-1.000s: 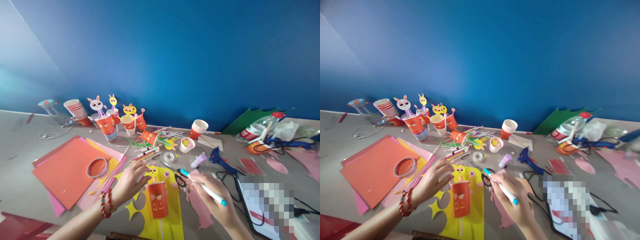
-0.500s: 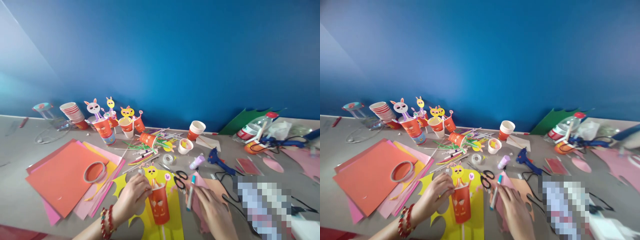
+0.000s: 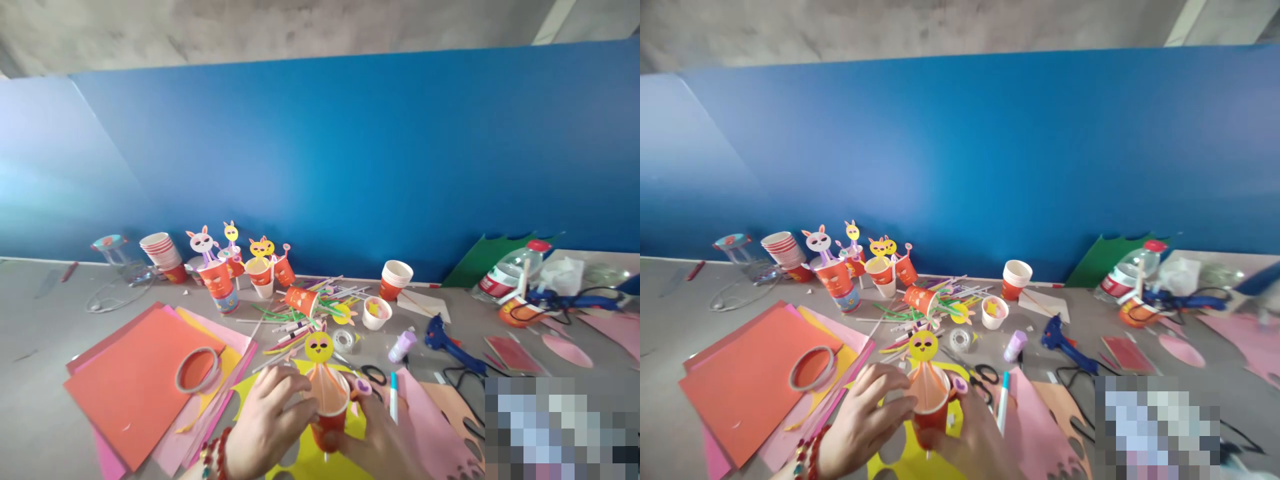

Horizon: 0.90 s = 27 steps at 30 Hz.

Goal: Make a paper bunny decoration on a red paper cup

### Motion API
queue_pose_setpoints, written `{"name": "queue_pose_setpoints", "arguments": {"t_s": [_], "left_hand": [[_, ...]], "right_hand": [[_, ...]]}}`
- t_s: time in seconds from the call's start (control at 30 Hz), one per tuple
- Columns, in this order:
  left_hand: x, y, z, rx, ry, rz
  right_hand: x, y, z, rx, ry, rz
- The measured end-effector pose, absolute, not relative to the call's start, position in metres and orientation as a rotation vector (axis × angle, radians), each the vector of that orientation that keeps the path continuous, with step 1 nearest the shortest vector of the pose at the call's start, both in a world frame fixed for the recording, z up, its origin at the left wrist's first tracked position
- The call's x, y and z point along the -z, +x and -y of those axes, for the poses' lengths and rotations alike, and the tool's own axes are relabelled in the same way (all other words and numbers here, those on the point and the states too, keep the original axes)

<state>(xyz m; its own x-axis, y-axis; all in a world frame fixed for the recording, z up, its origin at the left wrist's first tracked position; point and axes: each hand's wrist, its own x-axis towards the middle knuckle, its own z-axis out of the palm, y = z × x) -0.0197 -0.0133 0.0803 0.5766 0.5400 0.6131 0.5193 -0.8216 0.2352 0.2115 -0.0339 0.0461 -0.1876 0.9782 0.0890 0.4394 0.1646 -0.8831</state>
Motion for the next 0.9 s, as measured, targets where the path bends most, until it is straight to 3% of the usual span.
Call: {"name": "queue_pose_setpoints", "arguments": {"t_s": [0.13, 0.3, 0.5, 0.77, 0.9], "left_hand": [[-0.069, -0.024, 0.012, -1.386, 2.374, -1.166], [-0.052, -0.019, 0.003, -1.128, 1.936, -0.934], [-0.051, -0.016, 0.002, -1.004, 1.813, -0.932], [-0.03, -0.035, -0.008, -1.097, 1.769, -1.065], [-0.022, -0.051, -0.024, -1.283, 1.561, -1.165]], "right_hand": [[-0.038, 0.206, 0.023, -0.935, -1.339, 1.665], [-0.029, 0.197, 0.011, -0.847, -1.278, 1.706], [-0.056, 0.183, 0.007, -0.909, -1.285, 1.786], [-0.064, 0.183, -0.011, -0.844, -1.224, 1.905], [-0.093, 0.2, -0.05, -0.834, -1.175, 1.936]]}}
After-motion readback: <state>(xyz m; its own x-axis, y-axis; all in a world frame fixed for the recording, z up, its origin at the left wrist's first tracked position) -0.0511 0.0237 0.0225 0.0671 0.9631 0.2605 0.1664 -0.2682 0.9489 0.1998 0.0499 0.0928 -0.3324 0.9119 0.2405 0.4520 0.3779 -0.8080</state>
